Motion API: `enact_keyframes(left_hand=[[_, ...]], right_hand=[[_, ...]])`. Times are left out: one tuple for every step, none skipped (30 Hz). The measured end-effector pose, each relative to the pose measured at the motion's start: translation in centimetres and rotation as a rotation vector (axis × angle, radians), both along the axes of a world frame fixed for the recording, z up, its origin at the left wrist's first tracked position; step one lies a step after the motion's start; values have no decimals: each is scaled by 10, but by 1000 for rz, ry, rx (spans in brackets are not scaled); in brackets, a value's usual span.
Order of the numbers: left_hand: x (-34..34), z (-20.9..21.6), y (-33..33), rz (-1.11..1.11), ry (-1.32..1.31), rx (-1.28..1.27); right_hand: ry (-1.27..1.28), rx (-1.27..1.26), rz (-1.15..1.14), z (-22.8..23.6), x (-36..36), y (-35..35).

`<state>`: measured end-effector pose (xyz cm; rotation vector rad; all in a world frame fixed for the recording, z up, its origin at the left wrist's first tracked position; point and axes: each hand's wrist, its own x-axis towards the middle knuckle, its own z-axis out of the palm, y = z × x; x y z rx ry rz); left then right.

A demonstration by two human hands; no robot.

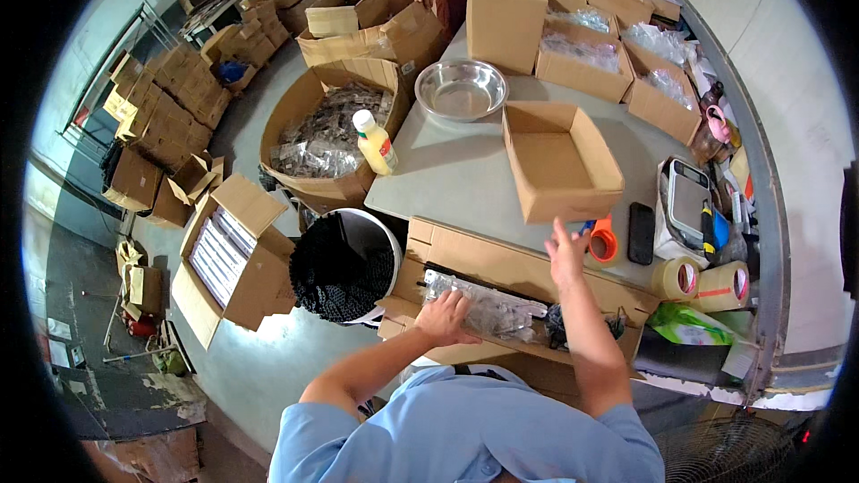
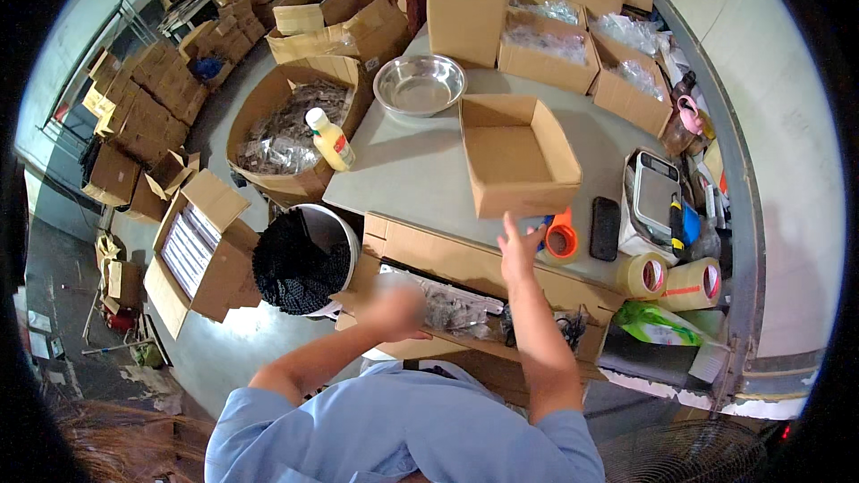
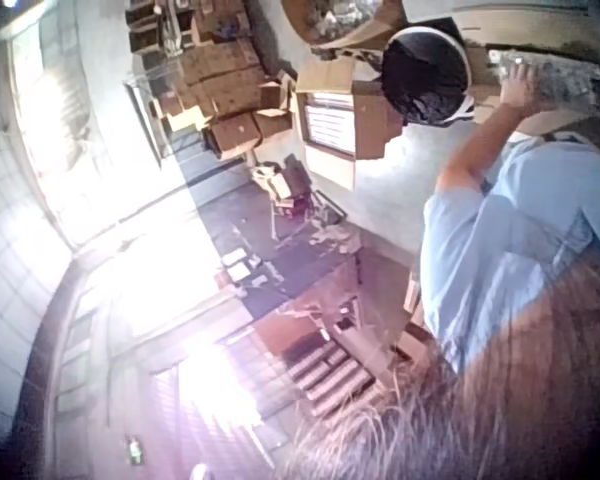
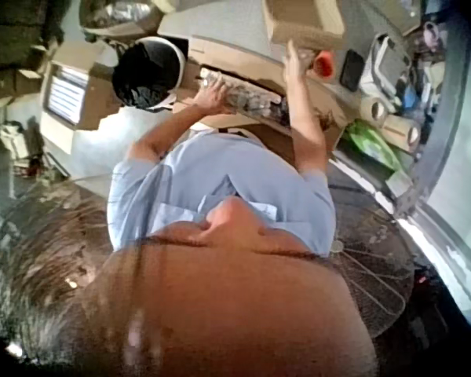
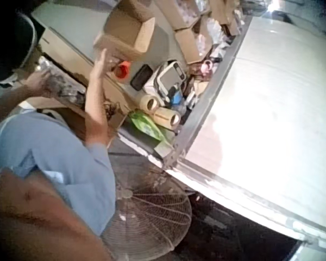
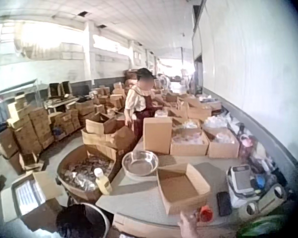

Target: The person picks up metal drawer slides and small hardware components from various boxes, places them together into a plastic bag, and then seals the bag inside a long cardboard box using a tape dispenser.

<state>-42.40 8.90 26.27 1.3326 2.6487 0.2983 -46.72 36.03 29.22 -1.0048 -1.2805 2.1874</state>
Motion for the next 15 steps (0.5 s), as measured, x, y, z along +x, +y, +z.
enact_keyframes(left_hand=[[2, 0, -2, -3, -8, -3], [4, 2, -3, -9, 7, -32], [6, 1, -5, -15, 19, -62], [7, -1, -6, -19, 9, -63], [8, -4, -7, -8, -94, -42], [9, -7, -9, 7, -196, -23], [12, -17, -14, 6, -203, -25], [16, -31, -19, -40, -112, 35], [14, -34, -19, -89, -19, 96], [13, -37, -19, -92, -20, 95], [11, -29, -15, -102, -68, 46], [9, -21, -11, -107, -114, -4], [3, -15, -9, -115, -113, -6], [-3, -9, -3, -112, -131, -39], [-10, 0, 3, -106, -150, -73]], right_hand=[[-57, 147, -85, -6, 8, -16], [-64, 146, -87, -12, 21, -28], [38, 446, 336, -20, 40, -42], [144, 736, 766, -27, 61, -54], [254, 1013, 1201, -33, 82, -62], [157, 1300, 1264, -36, 102, -70], [53, 1589, 1314, -37, 116, -75], [44, 1530, 1269, -46, 119, -65], [40, 1528, 1266, -48, 126, -55], [-29, 1584, 1279, -50, 134, -47], [-108, 1636, 1286, -51, 141, -40], [-110, 1636, 1264, -53, 145, -34], [-116, 1633, 1257, -59, 143, -35], [-135, 1705, 1221, -65, 138, -34], [-152, 1776, 1187, -61, 131, -34]])
